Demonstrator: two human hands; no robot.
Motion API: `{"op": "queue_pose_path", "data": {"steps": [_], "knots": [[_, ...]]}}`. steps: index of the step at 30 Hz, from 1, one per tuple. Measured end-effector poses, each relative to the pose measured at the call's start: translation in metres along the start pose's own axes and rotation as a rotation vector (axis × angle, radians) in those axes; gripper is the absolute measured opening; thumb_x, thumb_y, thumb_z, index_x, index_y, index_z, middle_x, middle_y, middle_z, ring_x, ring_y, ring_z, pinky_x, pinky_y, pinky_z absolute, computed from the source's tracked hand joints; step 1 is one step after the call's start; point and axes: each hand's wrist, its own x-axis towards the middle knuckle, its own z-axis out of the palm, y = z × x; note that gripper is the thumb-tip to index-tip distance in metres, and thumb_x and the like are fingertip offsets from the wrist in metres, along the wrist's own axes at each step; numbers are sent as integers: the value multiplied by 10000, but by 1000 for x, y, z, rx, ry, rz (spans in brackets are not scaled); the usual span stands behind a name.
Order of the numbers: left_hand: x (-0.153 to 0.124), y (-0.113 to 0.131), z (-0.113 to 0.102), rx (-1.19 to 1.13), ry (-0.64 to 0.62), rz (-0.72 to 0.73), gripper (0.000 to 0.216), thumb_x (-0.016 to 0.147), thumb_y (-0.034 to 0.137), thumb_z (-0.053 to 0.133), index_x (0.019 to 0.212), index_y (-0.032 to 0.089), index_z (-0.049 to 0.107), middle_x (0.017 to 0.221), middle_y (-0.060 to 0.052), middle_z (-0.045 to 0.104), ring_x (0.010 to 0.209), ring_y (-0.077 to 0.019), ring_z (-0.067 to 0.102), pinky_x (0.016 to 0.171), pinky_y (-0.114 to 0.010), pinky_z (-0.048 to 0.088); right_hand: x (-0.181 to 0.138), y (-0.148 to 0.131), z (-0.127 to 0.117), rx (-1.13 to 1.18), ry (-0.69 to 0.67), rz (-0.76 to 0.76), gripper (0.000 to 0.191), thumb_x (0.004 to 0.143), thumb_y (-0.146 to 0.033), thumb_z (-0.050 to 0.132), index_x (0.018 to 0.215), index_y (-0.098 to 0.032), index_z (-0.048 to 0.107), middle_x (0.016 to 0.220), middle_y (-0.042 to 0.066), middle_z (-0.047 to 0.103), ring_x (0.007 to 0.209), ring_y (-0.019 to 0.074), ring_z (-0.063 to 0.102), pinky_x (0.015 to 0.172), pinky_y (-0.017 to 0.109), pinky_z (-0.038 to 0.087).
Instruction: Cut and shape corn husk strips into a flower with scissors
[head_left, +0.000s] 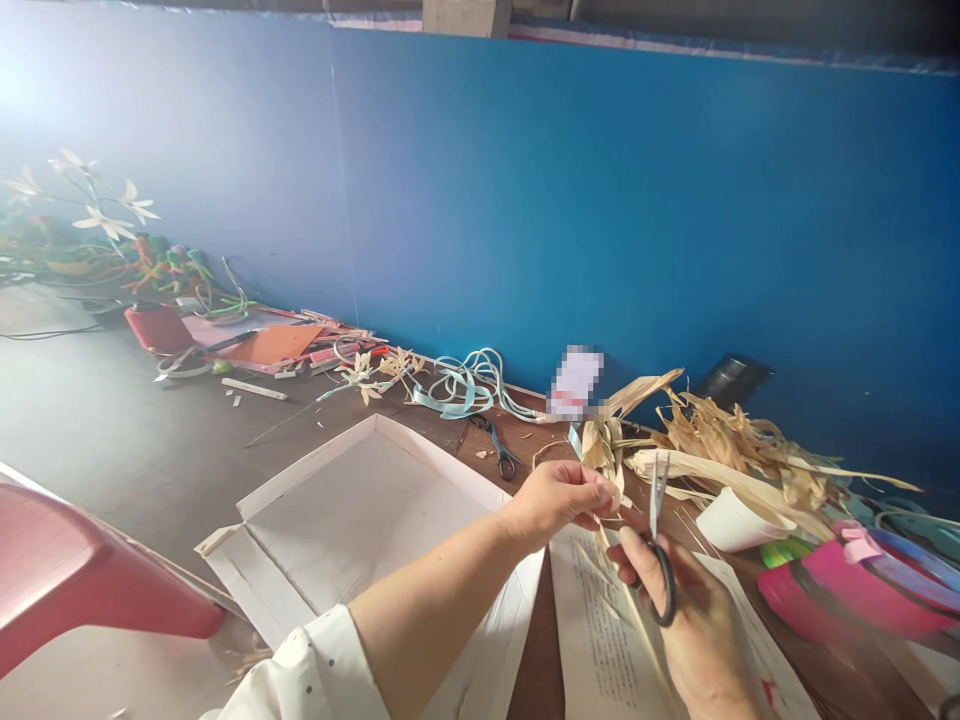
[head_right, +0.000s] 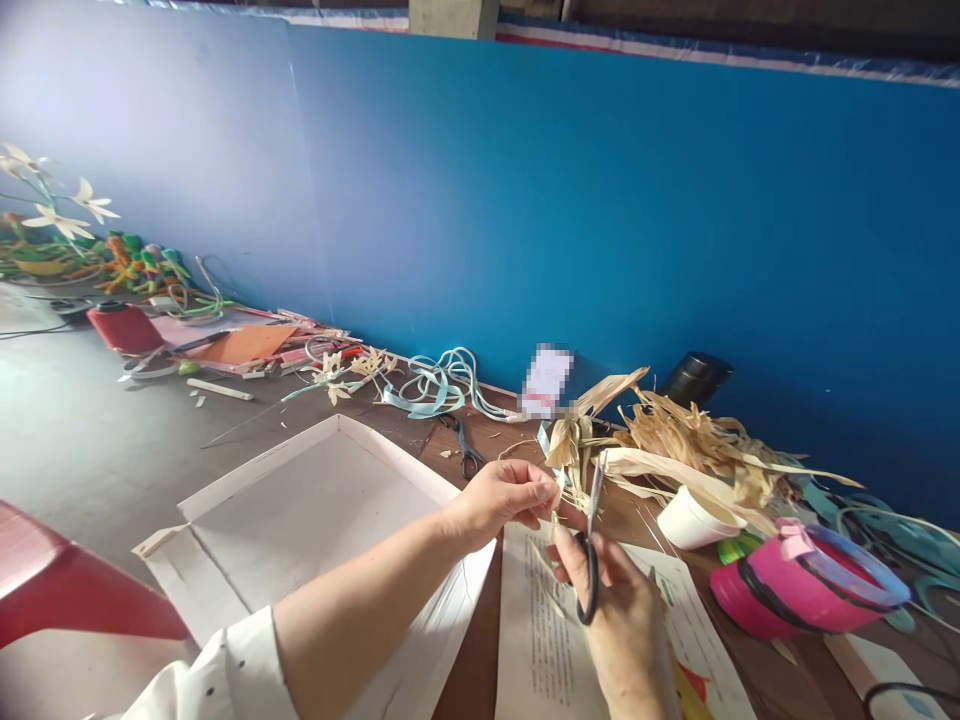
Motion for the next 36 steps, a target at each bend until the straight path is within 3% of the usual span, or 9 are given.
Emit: {"op": "queue_pose_path", "data": {"steps": [3,9,17,25,36], "knots": [[3,-2,2,34,102,104,324,652,401,714,706,106,589,675,-17,570,576,-61,497,524,-172,421,-17,-1,7,52,-62,127,473,674,-539,705,1016,-214,733,717,42,702,579,177,611,556,245,509],[4,-2,5,91,241,133,188,681,292,651,699,117,583,640,-3,557,528,-54,476,506,-172,435,-23,4,11,22,-158,169,559,663,-569,690,1088,-207,715,762,34,713,666,200,650,643,253,535],[5,-5,6,192,279,111,91,691,224,592,694,134,581,630,-2,572,521,-69,499,494,-181,457,-23,9,10,8,-138,138,522,693,-540,662,1081,-196,725,566,-4,611,552,169,574,547,249,489],[6,-9,5,232,318,104,87,693,225,596,694,138,595,647,-9,602,540,-77,531,516,-180,477,-23,12,13,76,-78,173,519,636,-531,721,1024,-187,745,537,-12,585,499,140,534,496,240,468],[6,-11,6,219,335,98,97,691,235,619,674,143,595,629,-11,620,536,-94,551,543,-227,516,-19,23,12,117,-132,184,507,638,-456,758,1064,-183,724,529,-28,559,514,141,524,492,241,440]]}}
